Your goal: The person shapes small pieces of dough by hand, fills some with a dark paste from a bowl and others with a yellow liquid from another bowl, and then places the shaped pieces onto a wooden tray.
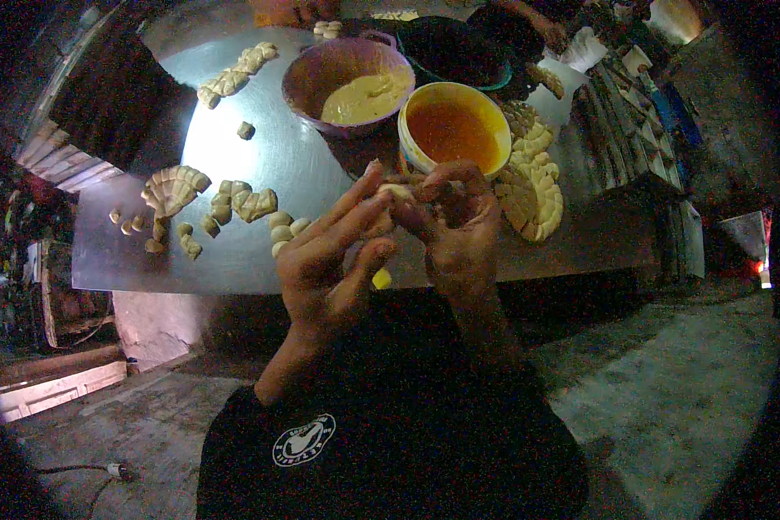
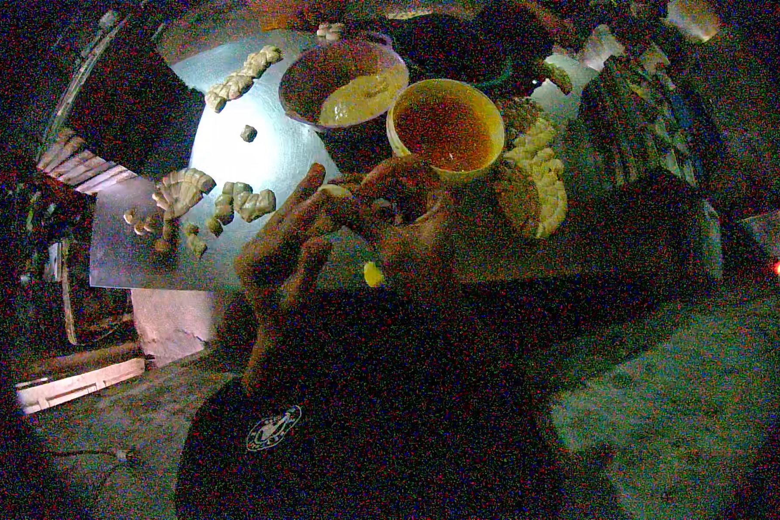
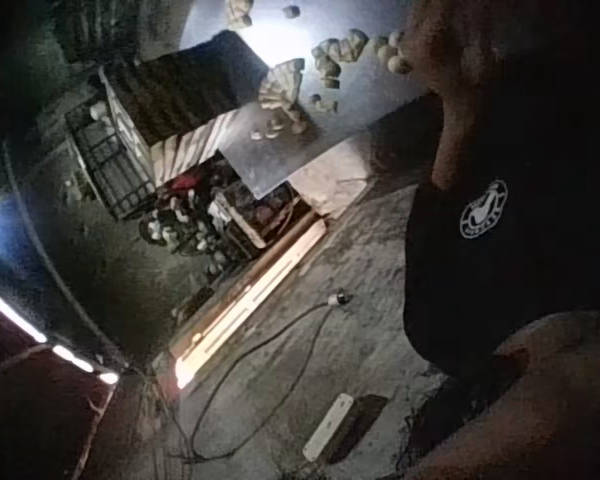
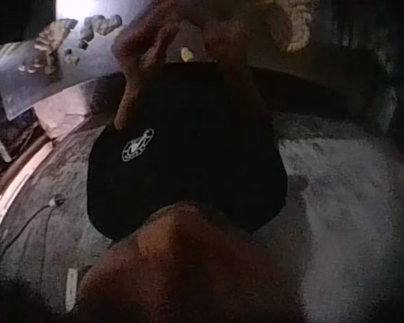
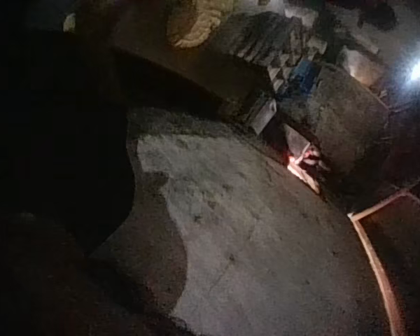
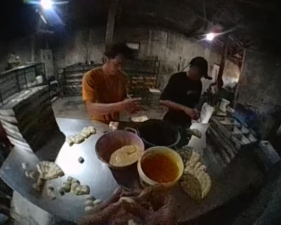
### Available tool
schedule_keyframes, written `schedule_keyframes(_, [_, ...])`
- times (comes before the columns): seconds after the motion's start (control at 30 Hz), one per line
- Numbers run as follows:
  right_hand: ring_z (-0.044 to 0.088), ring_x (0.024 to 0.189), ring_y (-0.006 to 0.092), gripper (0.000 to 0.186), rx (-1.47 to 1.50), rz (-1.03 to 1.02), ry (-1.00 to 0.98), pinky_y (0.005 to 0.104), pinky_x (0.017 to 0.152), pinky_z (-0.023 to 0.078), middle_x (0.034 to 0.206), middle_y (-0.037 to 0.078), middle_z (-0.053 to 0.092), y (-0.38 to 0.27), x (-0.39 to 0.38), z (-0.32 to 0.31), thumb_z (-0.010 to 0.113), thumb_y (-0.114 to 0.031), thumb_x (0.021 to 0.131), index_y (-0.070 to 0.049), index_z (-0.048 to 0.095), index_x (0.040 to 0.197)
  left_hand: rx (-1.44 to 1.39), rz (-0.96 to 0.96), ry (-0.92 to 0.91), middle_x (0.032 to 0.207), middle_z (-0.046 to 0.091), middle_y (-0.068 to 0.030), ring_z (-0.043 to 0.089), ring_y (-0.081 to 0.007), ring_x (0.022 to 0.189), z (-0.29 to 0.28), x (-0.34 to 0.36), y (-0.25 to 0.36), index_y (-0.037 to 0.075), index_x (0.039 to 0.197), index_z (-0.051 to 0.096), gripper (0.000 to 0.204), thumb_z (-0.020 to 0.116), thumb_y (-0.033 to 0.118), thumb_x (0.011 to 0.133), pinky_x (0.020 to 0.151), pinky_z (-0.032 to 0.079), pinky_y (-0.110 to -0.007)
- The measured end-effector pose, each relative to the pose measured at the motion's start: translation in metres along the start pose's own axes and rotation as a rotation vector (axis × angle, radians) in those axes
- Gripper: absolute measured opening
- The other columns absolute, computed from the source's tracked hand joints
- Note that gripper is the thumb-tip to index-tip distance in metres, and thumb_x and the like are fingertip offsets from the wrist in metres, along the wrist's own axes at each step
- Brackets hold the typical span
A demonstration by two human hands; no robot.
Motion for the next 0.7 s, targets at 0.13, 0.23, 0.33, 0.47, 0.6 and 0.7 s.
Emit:
schedule_keyframes(0.13, [0.066,0.095,0.0228,0.027,-0.330,-0.535,-0.146,0.0338,0.083,0.054,0.104,0.013,0.067,-0.007,-0.011,-0.002,0.072,0.001,0.078,-0.004,0.062,0.103,0.012,-0.265,0.153,0.123,0.060,-0.0202,0.059,-0.0262,0.112,-0.008,0.000,0.000,-0.006,0.118,0.060,0.033,0.064,0.008,0.088,0.097,0.045,-0.035])
schedule_keyframes(0.23, [0.066,0.096,0.0263,0.033,-0.733,-1.012,-0.315,0.0349,0.086,0.053,0.109,0.013,0.066,-0.031,-0.027,0.027,0.073,0.001,0.075,-0.003,0.063,0.106,-0.222,-0.440,0.255,0.116,0.064,-0.0167,0.062,-0.0199,0.102,-0.013,0.002,-0.015,-0.007,0.115,0.062,0.029,0.060,0.011,0.092,0.090,0.049,-0.032])
schedule_keyframes(0.33, [0.065,0.097,0.0272,0.032,-0.927,-1.052,-0.346,0.0362,0.086,0.053,0.110,0.013,0.066,-0.049,-0.035,0.041,0.073,-0.003,0.073,-0.003,0.065,0.104,-0.364,-0.636,0.236,0.110,0.067,-0.0146,0.064,-0.0158,0.094,-0.013,0.000,-0.021,-0.006,0.113,0.064,0.028,0.059,0.013,0.093,0.085,0.051,-0.029])
schedule_keyframes(0.47, [0.065,0.092,0.0243,0.021,-0.763,-0.921,-0.450,0.0358,0.083,0.054,0.105,0.010,0.068,-0.057,-0.028,0.033,0.072,-0.006,0.076,-0.003,0.067,0.096,-0.163,-0.635,0.041,0.104,0.069,-0.0124,0.064,-0.0149,0.089,-0.013,0.001,-0.017,-0.006,0.111,0.065,0.028,0.061,0.015,0.093,0.083,0.051,-0.027])
schedule_keyframes(0.6, [0.065,0.085,0.0216,0.015,-0.520,-0.754,-0.588,0.0304,0.079,0.050,0.100,0.009,0.068,-0.043,-0.012,0.025,0.072,-0.004,0.076,-0.004,0.068,0.090,0.162,-0.567,-0.112,0.104,0.069,-0.0122,0.064,-0.0153,0.090,-0.016,0.002,-0.012,-0.005,0.108,0.067,0.027,0.063,0.015,0.091,0.083,0.051,-0.028])
schedule_keyframes(0.7, [0.062,0.080,0.0191,0.012,-0.534,-0.652,-0.623,0.0276,0.077,0.045,0.092,0.008,0.066,-0.029,-0.006,0.021,0.072,-0.007,0.078,-0.005,0.067,0.089,0.053,-0.552,-0.112,0.106,0.069,-0.0136,0.065,-0.0163,0.092,-0.020,-0.003,-0.004,-0.003,0.106,0.068,0.025,0.067,0.013,0.088,0.085,0.050,-0.028])
Point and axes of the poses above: each hand's wrist, its own x-axis towards the middle knuckle, its own z-axis out of the palm, y = z × x, the point moved 7 cm from there along x, towards the middle knuckle
